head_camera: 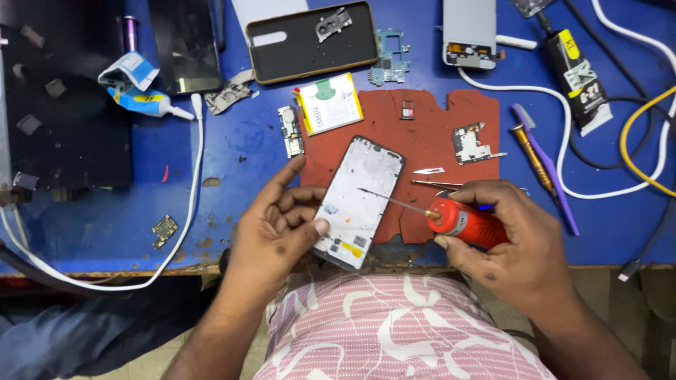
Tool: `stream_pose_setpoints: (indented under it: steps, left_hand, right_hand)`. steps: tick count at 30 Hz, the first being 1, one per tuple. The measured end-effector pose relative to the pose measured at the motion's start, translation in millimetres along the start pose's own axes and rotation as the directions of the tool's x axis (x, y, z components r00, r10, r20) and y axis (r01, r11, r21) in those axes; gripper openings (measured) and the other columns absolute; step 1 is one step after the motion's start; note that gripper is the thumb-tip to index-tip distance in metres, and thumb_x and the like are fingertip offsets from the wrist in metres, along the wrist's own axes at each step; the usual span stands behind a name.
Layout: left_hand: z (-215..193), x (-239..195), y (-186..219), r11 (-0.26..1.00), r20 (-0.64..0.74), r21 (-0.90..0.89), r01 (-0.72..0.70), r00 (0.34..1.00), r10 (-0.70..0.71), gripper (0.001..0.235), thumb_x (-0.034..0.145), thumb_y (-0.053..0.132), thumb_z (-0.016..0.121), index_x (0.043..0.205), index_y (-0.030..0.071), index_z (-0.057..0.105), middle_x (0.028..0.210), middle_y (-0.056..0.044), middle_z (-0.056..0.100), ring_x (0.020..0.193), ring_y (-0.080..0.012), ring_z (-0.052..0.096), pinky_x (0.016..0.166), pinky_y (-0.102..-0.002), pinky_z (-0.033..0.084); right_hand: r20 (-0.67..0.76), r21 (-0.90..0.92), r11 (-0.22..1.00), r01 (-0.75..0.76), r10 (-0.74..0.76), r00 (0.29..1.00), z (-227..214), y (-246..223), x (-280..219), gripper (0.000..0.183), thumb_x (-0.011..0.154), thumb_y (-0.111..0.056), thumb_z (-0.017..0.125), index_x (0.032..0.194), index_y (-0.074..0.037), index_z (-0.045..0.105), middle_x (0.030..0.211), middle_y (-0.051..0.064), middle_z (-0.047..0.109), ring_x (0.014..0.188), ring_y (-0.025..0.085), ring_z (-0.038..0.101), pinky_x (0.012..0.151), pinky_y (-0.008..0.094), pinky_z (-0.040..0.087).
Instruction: The person cleans the inside of a disassembled smartphone using a hot air gun, a toothbrush, and a metal pick. They heat the interior, scrape residue, and brush the frame and components to remove debris.
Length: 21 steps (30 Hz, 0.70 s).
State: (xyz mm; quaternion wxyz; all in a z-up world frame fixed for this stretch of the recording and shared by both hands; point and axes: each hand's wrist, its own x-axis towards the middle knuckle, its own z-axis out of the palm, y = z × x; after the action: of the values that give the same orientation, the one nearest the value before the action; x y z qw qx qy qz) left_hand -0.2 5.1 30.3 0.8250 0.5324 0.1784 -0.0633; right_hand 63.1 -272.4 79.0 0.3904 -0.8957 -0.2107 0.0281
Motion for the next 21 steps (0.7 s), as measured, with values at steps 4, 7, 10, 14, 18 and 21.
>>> stream_pose_setpoints:
  steps: [4, 7, 10, 14, 18, 21]
  left_hand:
    - [10.5, 2.5, -1.2, 0.997, 0.108, -0.070, 0.035, 0.994, -0.028, 0.092, 0.081, -0.016, 0.066, 0.163, 0.001, 0.028, 0.121, -0.017, 0.063, 0.105, -0.0173, 0.066, 0.092, -0.031, 0.056]
    - [16.2, 5.4, 1.0, 0.968, 0.115, -0.248, -0.032, 0.991, 0.062, 0.089, 0.078, -0.014, 0.065, 0.160, -0.002, 0.032, 0.130, -0.014, 0.062, 0.118, -0.0187, 0.065, 0.103, -0.034, 0.054]
    - [14.5, 7.8, 4.0, 0.909, 0.136, -0.413, -0.054, 0.983, 0.120, 0.074, 0.081, -0.009, 0.065, 0.150, -0.004, 0.039, 0.132, -0.016, 0.063, 0.123, -0.0241, 0.065, 0.109, -0.041, 0.053]
    - [9.8, 22.2, -1.8, 0.845, 0.085, -0.527, -0.091, 0.984, 0.159, 0.055, 0.092, 0.000, 0.063, 0.144, 0.001, 0.046, 0.130, -0.017, 0.065, 0.119, -0.0272, 0.066, 0.105, -0.043, 0.057]
    - [10.1, 33.9, -13.2, 0.814, 0.061, -0.565, -0.132, 0.978, 0.200, 0.041, 0.107, 0.001, 0.060, 0.146, -0.001, 0.045, 0.131, -0.021, 0.061, 0.118, -0.0306, 0.063, 0.102, -0.046, 0.059]
    - [13.6, 39.2, -10.8, 0.778, 0.107, -0.612, -0.144, 0.959, 0.262, 0.043, 0.108, 0.000, 0.056, 0.147, 0.001, 0.040, 0.138, -0.023, 0.057, 0.125, -0.0338, 0.062, 0.106, -0.049, 0.060]
  right_hand:
    - [-0.027, 0.029, 0.999, 0.022, -0.022, 0.999, -2.9, 2.5, -4.6, 0.048, 0.071, -0.006, 0.087, 0.113, 0.000, 0.064, 0.108, 0.011, 0.070, 0.095, 0.016, 0.071, 0.084, 0.028, 0.059]
    - [-0.073, 0.072, 0.997, 0.032, -0.027, 0.997, -7.2, 4.5, -7.1, 0.047, 0.074, -0.006, 0.086, 0.115, 0.001, 0.064, 0.111, 0.012, 0.070, 0.098, 0.016, 0.070, 0.088, 0.028, 0.059]
    - [-0.094, 0.112, 0.993, 0.039, -0.028, 0.995, -15.0, 8.0, -9.6, 0.045, 0.079, -0.006, 0.085, 0.117, 0.001, 0.062, 0.113, 0.012, 0.070, 0.102, 0.015, 0.070, 0.093, 0.027, 0.059]
    - [-0.090, -0.002, 0.997, 0.076, -0.076, 0.993, -15.7, 8.3, -8.5, 0.047, 0.078, -0.006, 0.086, 0.117, 0.003, 0.061, 0.111, 0.015, 0.069, 0.100, 0.017, 0.069, 0.091, 0.029, 0.058]
    - [-0.080, -0.026, 0.989, 0.146, -0.148, 0.986, -8.1, 8.3, -6.1, 0.049, 0.078, -0.011, 0.087, 0.115, 0.002, 0.059, 0.111, 0.014, 0.068, 0.101, 0.018, 0.070, 0.091, 0.031, 0.059]
    - [-0.029, -0.242, 0.934, 0.264, -0.279, 0.960, -5.4, 12.5, -4.6, 0.048, 0.078, -0.010, 0.089, 0.117, 0.000, 0.063, 0.114, 0.016, 0.070, 0.098, 0.024, 0.071, 0.086, 0.033, 0.060]
